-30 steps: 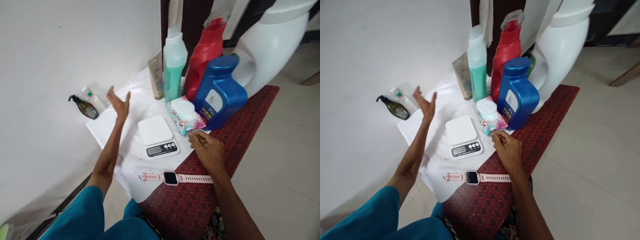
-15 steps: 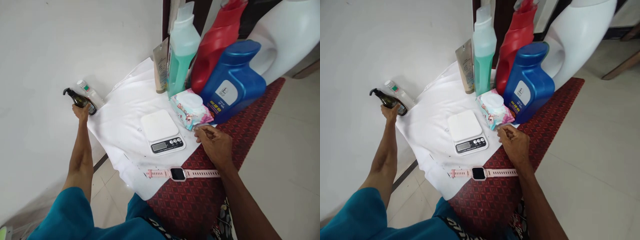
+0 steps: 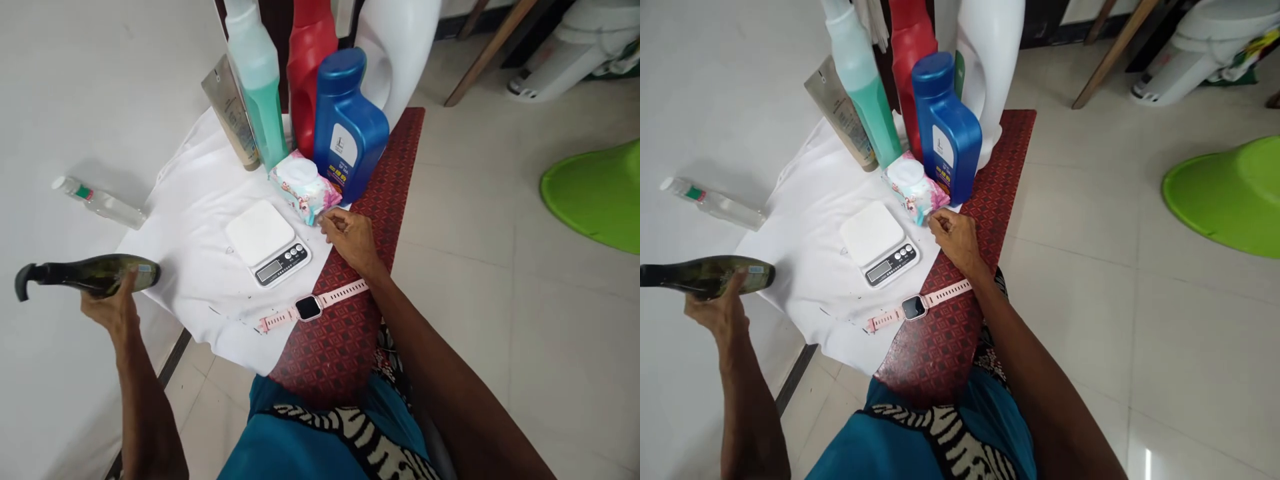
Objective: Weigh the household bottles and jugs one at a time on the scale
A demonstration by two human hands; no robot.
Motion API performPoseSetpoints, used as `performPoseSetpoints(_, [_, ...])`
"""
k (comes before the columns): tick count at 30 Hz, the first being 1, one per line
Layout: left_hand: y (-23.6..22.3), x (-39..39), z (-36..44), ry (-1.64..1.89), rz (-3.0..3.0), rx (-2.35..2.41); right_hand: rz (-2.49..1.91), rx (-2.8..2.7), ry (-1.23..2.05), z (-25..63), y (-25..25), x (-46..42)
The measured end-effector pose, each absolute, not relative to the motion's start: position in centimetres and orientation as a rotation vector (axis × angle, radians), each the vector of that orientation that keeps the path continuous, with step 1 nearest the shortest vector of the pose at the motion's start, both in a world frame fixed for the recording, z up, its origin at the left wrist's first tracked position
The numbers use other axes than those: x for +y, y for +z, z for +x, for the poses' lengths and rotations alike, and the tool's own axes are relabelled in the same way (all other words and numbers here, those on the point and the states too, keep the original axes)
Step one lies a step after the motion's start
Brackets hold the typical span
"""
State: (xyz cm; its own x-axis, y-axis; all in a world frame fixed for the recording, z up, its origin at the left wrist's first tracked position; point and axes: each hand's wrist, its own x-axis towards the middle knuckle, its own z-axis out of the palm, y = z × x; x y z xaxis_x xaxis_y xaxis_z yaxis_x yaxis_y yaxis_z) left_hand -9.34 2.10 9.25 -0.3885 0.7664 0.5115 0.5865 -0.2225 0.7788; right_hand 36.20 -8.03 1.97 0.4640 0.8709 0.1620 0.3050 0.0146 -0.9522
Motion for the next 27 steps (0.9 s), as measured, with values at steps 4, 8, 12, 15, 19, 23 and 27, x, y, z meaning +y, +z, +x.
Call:
performPoseSetpoints(4, [10.1, -1.3, -2.5, 1.704, 1.614, 1.698, -1.525, -1.068, 0.6, 36.0, 1.9, -8.0])
performPoseSetpoints(8, [11.4, -1.6, 4.9, 1.525, 1.812, 1.476, -1.492, -1.05, 0.606, 35.9, 1.8, -7.9])
performPoseSetpoints(12, [11.9, -0.8, 10.8, 1.465, 1.888, 1.255, -1.475, -1.032, 0.616, 36.0, 1.7, -7.9])
performPoseSetpoints(15, [11.5, 0.1, 13.2, 1.401, 1.908, 1.192, -1.454, -1.033, 0.618, 36.2, 1.8, -7.9])
performPoseSetpoints(19, [10.7, 1.0, 13.9, 1.311, 1.902, 1.256, -1.43, -1.026, 0.616, 36.3, 1.9, -8.0])
performPoseSetpoints(23, [10.7, 1.5, 13.8, 1.24, 1.911, 1.28, -1.432, -1.017, 0.614, 36.3, 1.9, -7.9])
performPoseSetpoints(27, [10.8, 1.3, 12.6, 1.215, 1.931, 1.21, -1.416, -1.021, 0.612, 36.4, 1.9, -7.9])
